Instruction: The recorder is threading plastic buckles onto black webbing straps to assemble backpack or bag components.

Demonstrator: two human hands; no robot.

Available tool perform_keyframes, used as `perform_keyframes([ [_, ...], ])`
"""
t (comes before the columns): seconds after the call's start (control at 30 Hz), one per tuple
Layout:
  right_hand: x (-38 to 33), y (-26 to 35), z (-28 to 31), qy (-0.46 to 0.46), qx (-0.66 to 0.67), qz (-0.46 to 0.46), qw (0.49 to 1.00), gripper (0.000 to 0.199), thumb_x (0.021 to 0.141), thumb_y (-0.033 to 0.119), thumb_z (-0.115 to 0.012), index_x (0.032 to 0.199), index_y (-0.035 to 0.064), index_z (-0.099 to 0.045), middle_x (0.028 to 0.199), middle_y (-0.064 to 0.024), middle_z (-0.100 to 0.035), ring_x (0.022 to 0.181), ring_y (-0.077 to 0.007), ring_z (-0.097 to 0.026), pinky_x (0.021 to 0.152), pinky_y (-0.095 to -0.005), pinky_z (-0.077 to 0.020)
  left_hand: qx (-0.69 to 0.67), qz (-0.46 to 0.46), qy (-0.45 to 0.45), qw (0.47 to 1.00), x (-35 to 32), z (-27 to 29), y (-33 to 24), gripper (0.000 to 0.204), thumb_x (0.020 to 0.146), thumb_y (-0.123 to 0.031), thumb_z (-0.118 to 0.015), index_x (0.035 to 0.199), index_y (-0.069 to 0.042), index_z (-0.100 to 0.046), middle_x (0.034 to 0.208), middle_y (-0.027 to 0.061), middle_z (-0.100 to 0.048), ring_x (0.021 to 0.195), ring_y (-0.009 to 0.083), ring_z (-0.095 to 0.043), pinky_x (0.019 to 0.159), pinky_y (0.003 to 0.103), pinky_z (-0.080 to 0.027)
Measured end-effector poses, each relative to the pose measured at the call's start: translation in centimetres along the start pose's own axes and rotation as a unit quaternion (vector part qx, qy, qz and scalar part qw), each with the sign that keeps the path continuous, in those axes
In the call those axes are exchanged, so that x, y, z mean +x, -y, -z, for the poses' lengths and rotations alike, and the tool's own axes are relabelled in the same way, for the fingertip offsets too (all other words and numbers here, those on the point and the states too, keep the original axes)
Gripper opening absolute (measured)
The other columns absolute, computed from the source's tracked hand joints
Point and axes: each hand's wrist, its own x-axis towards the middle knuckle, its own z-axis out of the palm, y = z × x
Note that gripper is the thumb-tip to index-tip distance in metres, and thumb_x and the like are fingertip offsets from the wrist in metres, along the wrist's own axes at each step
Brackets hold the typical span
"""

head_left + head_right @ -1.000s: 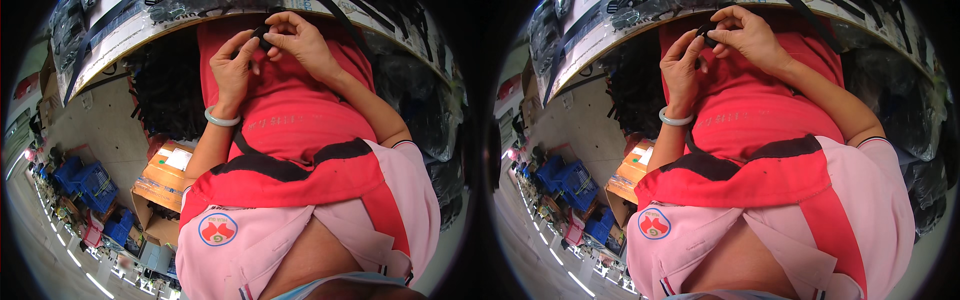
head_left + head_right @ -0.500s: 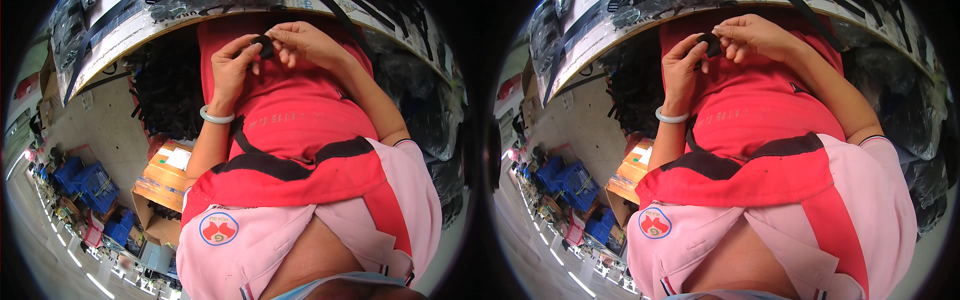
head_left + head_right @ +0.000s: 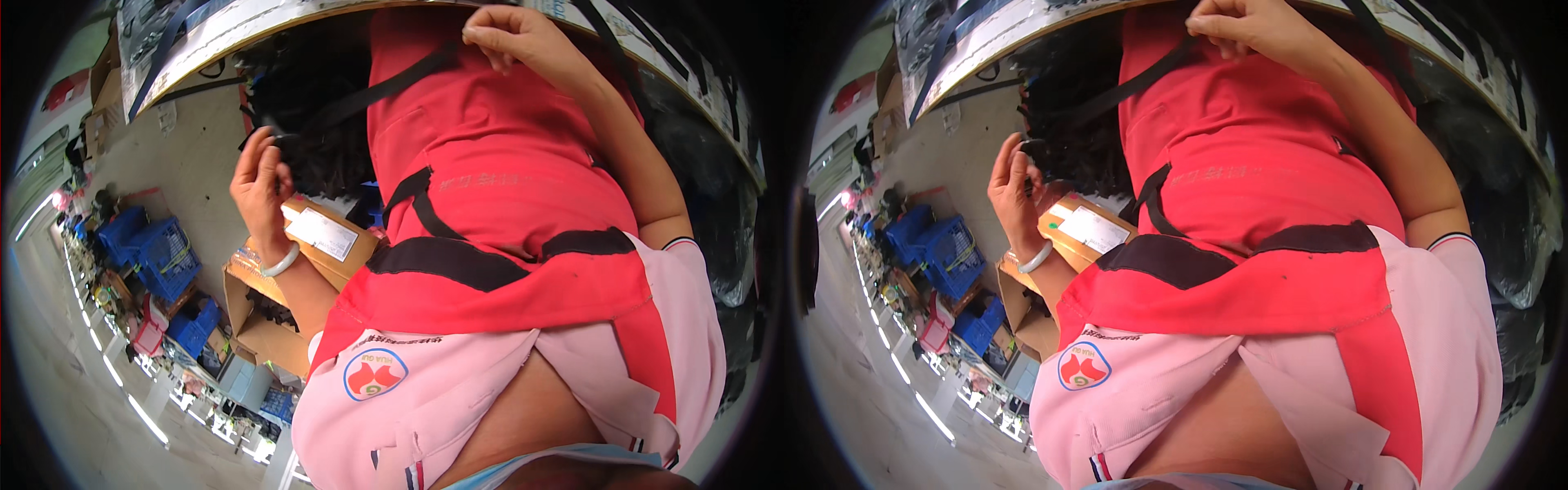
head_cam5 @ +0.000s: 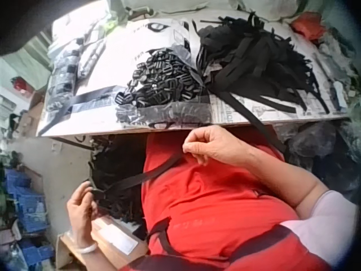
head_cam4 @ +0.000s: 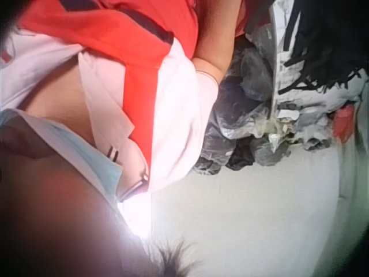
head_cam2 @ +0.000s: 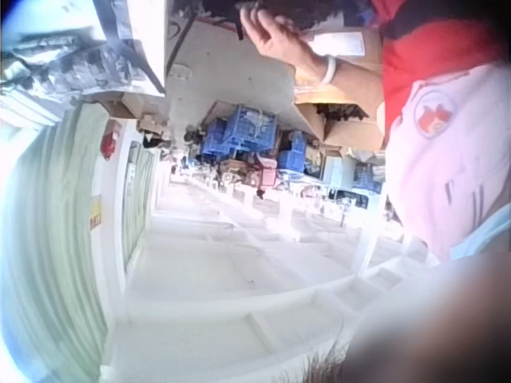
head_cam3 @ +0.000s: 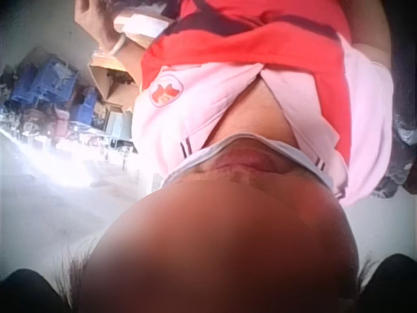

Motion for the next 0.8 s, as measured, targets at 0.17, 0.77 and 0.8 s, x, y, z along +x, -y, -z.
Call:
perform_keyframes([
  [0.17, 0.0, -1.6, -2.4, 0.065, -0.010, 0.005, 0.998, 0.022, 0.092, 0.025, -0.062, 0.095, 0.0031, -0.065, 0.072, 0.0005, -0.059, 0.060, -0.0060, -0.054, 0.054, -0.0223, -0.0466, -0.181, -0.016, -0.069, 0.981, 0.8, 1.2, 3.1, 0.047, 0.088, 0.004, -0.058, 0.133, -0.001, -0.047, 0.126, 0.0184, -0.055, 0.105, 0.0258, -0.061, 0.088, 0.036, -0.054],
  [0.77, -2.2, -2.8, -1.2, 0.012, 0.117, -0.090, 0.989, 0.017, 0.092, 0.017, -0.061, 0.090, 0.0011, -0.063, 0.067, -0.0035, -0.062, 0.049, -0.0074, -0.058, 0.044, -0.0194, -0.0459, -0.018, -0.001, 0.284, 0.959, 1.2, -19.4, 2.9, 0.018, 0.089, -0.005, -0.065, 0.105, 0.002, -0.066, 0.082, 0.0000, -0.066, 0.070, 0.0059, -0.058, 0.063, 0.019, -0.047],
  [0.8, -2.5, -2.7, -1.0, 0.016, 0.107, -0.077, 0.991, 0.018, 0.092, 0.019, -0.062, 0.089, 0.0017, -0.064, 0.067, -0.0031, -0.062, 0.049, -0.0074, -0.058, 0.044, -0.0194, -0.0455, -0.030, 0.013, 0.289, 0.957, 1.1, -19.5, 3.0, 0.018, 0.089, -0.005, -0.065, 0.105, 0.002, -0.066, 0.082, -0.0003, -0.065, 0.069, 0.0057, -0.057, 0.062, 0.019, -0.046],
])
